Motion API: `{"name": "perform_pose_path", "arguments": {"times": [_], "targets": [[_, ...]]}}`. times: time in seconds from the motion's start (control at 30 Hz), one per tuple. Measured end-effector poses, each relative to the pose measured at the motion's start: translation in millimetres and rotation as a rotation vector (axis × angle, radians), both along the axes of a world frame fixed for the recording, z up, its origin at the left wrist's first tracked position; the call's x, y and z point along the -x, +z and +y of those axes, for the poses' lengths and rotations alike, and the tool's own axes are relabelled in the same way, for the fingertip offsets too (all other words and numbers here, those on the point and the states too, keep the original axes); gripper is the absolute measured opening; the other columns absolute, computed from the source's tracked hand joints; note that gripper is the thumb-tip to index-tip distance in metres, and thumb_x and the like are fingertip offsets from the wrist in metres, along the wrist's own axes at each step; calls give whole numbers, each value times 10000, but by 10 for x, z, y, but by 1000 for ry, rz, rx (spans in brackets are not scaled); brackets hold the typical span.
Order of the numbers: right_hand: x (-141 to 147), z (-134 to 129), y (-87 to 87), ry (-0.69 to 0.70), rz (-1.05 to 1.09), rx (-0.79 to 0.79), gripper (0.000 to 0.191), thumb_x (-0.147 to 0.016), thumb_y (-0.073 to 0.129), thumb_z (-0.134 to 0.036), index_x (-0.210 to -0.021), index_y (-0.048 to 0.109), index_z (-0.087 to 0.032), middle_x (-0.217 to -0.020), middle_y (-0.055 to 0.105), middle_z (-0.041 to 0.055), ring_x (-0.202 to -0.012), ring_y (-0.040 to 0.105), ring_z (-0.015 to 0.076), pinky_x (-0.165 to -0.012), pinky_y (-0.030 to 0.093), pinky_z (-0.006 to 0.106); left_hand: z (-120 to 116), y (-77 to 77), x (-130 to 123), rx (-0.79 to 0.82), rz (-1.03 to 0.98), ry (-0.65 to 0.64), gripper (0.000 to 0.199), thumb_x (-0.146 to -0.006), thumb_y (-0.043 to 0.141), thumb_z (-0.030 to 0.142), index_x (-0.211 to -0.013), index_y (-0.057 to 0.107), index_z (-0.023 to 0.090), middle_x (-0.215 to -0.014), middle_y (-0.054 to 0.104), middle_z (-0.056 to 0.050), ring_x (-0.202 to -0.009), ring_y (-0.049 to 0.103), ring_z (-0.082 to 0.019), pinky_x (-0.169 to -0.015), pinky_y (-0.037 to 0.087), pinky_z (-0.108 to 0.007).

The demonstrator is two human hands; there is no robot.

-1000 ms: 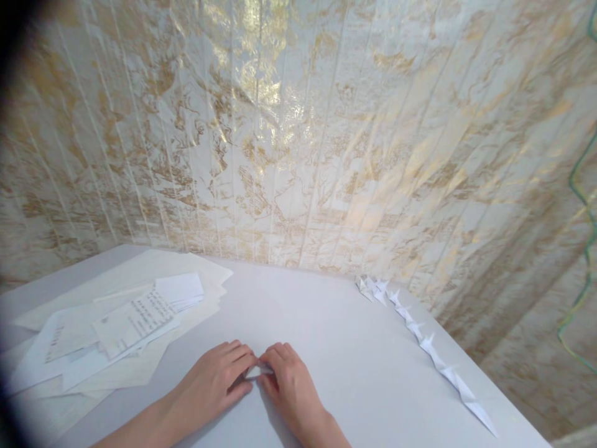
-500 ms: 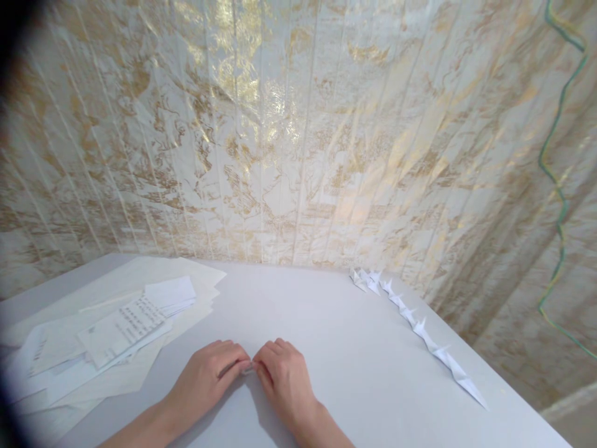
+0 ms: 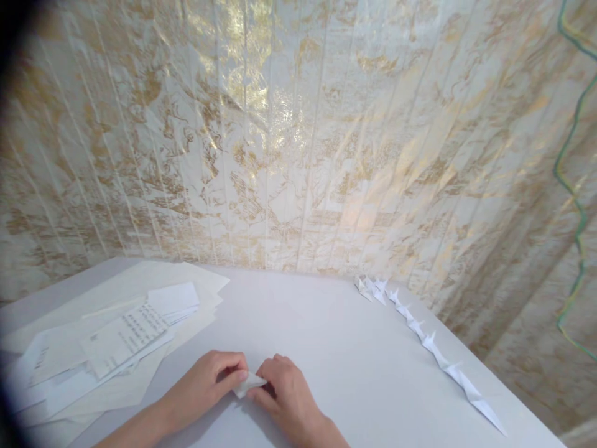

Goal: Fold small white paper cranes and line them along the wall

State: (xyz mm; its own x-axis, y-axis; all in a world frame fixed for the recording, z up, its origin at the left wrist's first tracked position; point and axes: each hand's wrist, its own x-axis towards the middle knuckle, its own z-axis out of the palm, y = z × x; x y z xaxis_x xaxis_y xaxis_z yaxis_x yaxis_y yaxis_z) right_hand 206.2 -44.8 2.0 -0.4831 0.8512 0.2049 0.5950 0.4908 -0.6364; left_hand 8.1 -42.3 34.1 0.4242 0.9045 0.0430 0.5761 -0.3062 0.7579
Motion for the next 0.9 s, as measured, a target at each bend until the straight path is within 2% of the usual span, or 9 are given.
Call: {"name": "perform_pose_path", "arguments": {"times": [0.13, 0.2, 0.27, 0.4, 0.53, 0.67, 0.83, 0.9], "targets": [[14, 8, -7, -46, 13, 18, 257, -905, 573, -193, -652, 528, -176, -666, 545, -32, -671, 483, 135, -674, 351, 249, -10, -24, -71, 61, -98, -14, 219, -817, 599, 398, -747, 611, 191, -595, 443, 82, -599, 418, -130, -572, 287, -222], [-12, 19, -25, -54, 50, 31, 331, -951, 520, -279, -638, 532, -174, -646, 540, -28, -655, 495, 135, -655, 359, 245, -14, -53, -110, 87, -144, 4, 230, -786, 640, 417, -778, 600, 191, -617, 465, 80, -613, 440, -134, -575, 307, -216], [-48, 31, -56, -35, 109, 55, 423, -986, 451, -403, -650, 572, -175, -643, 555, -14, -658, 526, 146, -640, 373, 246, -13, -88, -144, 112, -170, 27, 253, -827, 579, 411, -711, 570, 187, -618, 497, 60, -621, 480, -145, -584, 335, -222], [-112, 40, -129, 125, 53, 9, 533, -989, 332, -573, -840, 677, -195, -734, 626, 24, -706, 563, 175, -737, 412, 288, -14, -142, -174, 122, -183, 59, 273, -855, 526, 346, -631, 552, 192, -601, 547, 30, -648, 530, -172, -652, 367, -256], [-123, 33, -146, 103, 48, 51, 530, -1011, 287, -547, -792, 623, -201, -763, 641, 29, -743, 586, 180, -816, 413, 305, -45, -142, -164, 144, -242, 59, 276, -850, 572, 341, -616, 575, 197, -589, 564, 34, -647, 536, -166, -648, 374, -248], [-105, 28, -109, 58, 53, 125, 561, -1023, 258, -525, -691, 573, -199, -687, 627, 21, -689, 580, 175, -737, 409, 291, -67, -153, -160, 194, -357, 49, 267, -825, 638, 407, -671, 618, 190, -584, 565, 50, -615, 523, -144, -597, 374, -223], [-84, 10, -125, 42, 78, 102, 594, -999, 279, -584, -658, 575, -197, -633, 603, 18, -622, 552, 163, -607, 389, 260, -66, -207, -170, 243, -453, 107, 288, -777, 719, 425, -913, 608, 196, -602, 588, 76, -602, 548, -139, -601, 401, -214], [-73, 12, -161, 29, 101, 75, 615, -996, 275, -591, -619, 557, -196, -601, 591, 15, -597, 539, 157, -577, 378, 251, -66, -199, -172, 232, -460, 96, 276, -791, 703, 428, -916, 627, 195, -618, 598, 68, -624, 552, -143, -618, 398, -217]]}}
